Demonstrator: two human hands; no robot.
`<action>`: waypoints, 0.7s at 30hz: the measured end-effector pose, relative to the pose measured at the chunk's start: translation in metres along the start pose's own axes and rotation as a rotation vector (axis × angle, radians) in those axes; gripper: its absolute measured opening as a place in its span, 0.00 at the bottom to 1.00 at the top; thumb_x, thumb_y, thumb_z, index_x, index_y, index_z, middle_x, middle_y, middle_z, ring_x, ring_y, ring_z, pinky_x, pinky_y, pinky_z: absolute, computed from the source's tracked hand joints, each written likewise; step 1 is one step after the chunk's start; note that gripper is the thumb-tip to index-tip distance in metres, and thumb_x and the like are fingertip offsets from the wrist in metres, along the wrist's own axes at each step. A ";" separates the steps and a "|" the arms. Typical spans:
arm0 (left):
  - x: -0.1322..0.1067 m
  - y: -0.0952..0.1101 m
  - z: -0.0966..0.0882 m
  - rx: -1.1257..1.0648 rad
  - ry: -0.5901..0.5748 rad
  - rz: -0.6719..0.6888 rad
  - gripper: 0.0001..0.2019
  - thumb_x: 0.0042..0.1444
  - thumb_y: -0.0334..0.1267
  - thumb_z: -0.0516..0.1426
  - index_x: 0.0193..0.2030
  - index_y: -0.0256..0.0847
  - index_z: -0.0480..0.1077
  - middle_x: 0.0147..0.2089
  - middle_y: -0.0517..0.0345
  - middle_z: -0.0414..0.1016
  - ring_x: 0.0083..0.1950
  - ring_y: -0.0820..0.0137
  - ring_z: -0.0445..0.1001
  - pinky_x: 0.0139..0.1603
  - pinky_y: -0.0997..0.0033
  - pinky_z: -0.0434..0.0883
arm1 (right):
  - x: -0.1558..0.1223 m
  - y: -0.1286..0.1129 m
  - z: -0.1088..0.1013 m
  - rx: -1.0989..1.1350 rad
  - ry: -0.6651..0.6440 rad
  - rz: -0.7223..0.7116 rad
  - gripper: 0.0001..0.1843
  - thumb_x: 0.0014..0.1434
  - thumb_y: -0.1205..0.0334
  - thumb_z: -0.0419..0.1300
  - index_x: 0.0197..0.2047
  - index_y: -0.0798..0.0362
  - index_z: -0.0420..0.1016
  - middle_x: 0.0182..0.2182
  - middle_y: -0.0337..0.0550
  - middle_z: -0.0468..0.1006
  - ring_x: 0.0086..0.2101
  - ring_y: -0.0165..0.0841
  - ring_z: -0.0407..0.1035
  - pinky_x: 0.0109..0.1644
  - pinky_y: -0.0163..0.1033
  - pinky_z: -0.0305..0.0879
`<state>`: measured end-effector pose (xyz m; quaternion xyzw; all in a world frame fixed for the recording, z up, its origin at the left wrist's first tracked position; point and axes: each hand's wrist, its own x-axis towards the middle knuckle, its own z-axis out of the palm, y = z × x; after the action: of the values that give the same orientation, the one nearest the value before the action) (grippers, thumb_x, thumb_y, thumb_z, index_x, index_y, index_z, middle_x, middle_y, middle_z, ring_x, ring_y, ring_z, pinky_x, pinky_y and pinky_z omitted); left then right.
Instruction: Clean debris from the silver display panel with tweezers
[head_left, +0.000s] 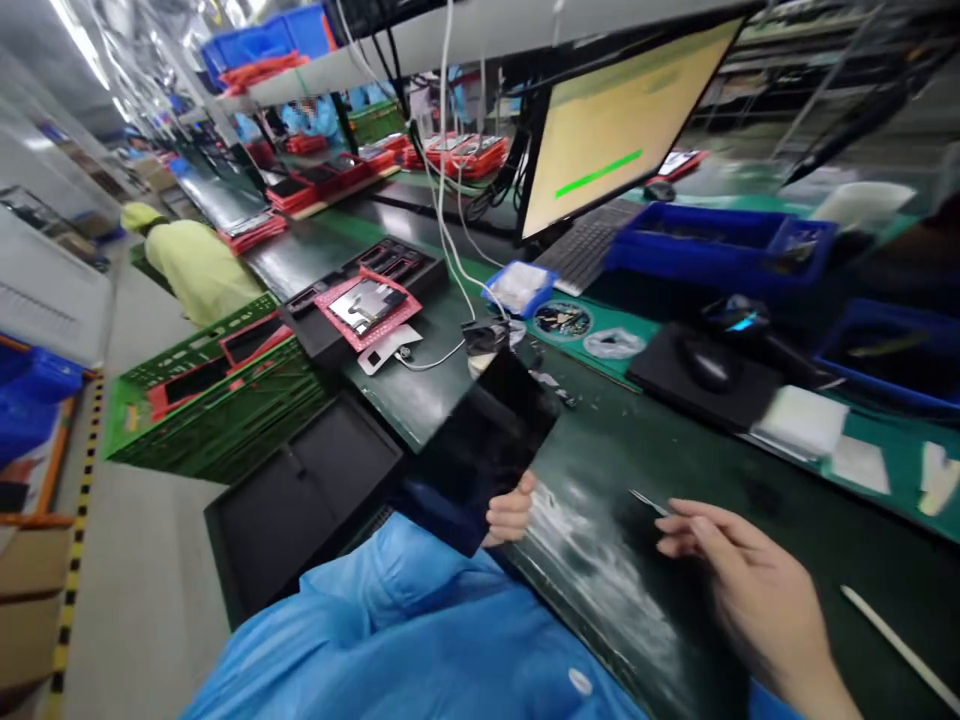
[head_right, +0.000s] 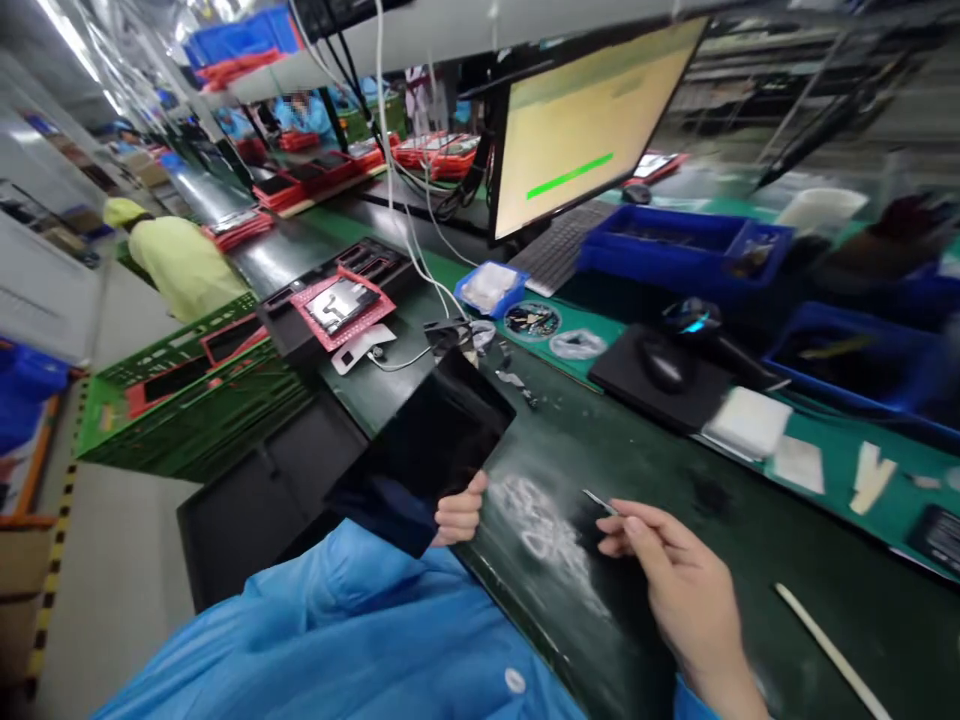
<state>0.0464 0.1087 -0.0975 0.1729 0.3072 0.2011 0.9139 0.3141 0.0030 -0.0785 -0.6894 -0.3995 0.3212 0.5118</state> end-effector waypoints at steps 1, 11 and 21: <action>-0.014 0.000 -0.009 -0.025 0.002 -0.001 0.14 0.66 0.42 0.55 0.30 0.41 0.68 0.14 0.71 0.42 0.14 0.79 0.35 0.17 0.74 0.39 | -0.001 0.000 0.005 0.013 -0.058 0.025 0.27 0.54 0.35 0.67 0.40 0.52 0.83 0.31 0.52 0.84 0.26 0.41 0.78 0.32 0.43 0.79; -0.112 0.014 -0.093 -0.269 0.350 0.375 0.08 0.65 0.37 0.55 0.35 0.38 0.70 0.20 0.68 0.48 0.16 0.79 0.42 0.17 0.77 0.45 | -0.003 0.007 0.030 -0.121 -0.133 0.134 0.30 0.42 0.35 0.70 0.38 0.52 0.84 0.31 0.52 0.85 0.28 0.43 0.79 0.32 0.43 0.80; -0.188 0.071 -0.190 -0.375 1.056 0.951 0.05 0.69 0.37 0.57 0.42 0.39 0.69 0.31 0.58 0.75 0.31 0.72 0.77 0.39 0.71 0.76 | -0.013 -0.005 0.035 -0.170 -0.038 0.136 0.24 0.43 0.40 0.69 0.36 0.51 0.83 0.30 0.50 0.85 0.30 0.47 0.80 0.33 0.48 0.81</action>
<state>-0.2291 0.1174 -0.1166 0.0082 0.5589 0.6815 0.4723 0.2767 0.0079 -0.0830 -0.7497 -0.3869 0.3332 0.4210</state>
